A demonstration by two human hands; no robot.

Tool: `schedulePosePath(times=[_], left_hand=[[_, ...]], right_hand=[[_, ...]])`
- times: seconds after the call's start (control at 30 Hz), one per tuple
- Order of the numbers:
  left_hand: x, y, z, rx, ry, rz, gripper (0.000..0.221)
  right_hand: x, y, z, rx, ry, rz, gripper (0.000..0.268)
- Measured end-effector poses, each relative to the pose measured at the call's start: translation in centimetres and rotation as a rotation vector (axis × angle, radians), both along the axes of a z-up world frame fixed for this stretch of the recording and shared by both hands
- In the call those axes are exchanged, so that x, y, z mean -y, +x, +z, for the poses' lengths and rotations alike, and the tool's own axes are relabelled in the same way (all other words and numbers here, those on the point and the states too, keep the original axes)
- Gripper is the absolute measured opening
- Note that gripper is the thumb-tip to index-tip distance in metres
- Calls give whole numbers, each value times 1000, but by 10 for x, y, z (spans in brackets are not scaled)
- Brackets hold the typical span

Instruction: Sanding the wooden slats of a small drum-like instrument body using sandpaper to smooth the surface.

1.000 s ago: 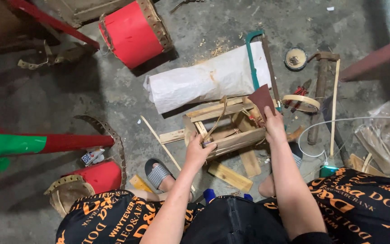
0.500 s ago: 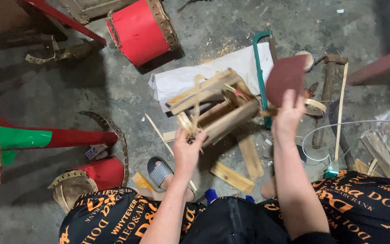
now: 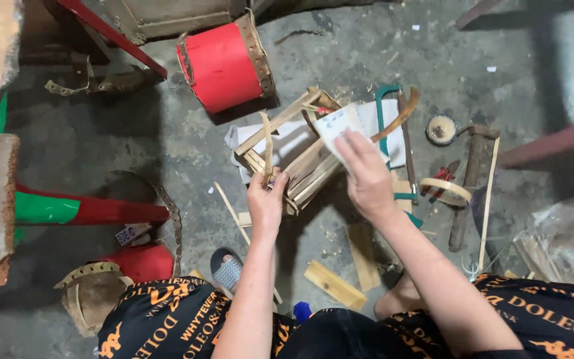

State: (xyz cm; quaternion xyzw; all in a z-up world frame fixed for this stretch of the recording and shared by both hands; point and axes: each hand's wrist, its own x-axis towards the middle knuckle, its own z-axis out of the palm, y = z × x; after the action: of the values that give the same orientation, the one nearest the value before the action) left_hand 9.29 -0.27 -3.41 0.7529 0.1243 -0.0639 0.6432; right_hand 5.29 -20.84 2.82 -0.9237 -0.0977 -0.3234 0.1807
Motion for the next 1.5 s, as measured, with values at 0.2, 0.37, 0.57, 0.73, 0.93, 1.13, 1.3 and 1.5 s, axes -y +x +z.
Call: schedulePosePath(times=[0.2,0.37,0.57,0.73,0.93,1.13,1.3,1.5], left_hand=[[-6,19,-5,-106,45,-8,29],[-8,25,-14,-106,30,19,29],[-12,29,-4,-161,-24,56,28],[-11,34,-7,-167,-26,40,27],[-10,31,1,-170,-13,14,27],[-10,32,-8,-185,16,12,29],[-8,28,-3,-131,-22,5,28],[-9,29,-16,-127,-34,5,26]], right_hand=[[12,18,-43,-234,-287,29,55],[-25,21,-86,-200,-289,224,54],[30,55,-107,-76,-378,54,59],[-26,49,-87,-64,-215,260,59],[31,70,-105,-70,-213,10,66],[-31,43,-89,-86,-343,253,54],[23,58,-94,-70,-329,34,62],[-17,33,-122,-30,-374,250,56]])
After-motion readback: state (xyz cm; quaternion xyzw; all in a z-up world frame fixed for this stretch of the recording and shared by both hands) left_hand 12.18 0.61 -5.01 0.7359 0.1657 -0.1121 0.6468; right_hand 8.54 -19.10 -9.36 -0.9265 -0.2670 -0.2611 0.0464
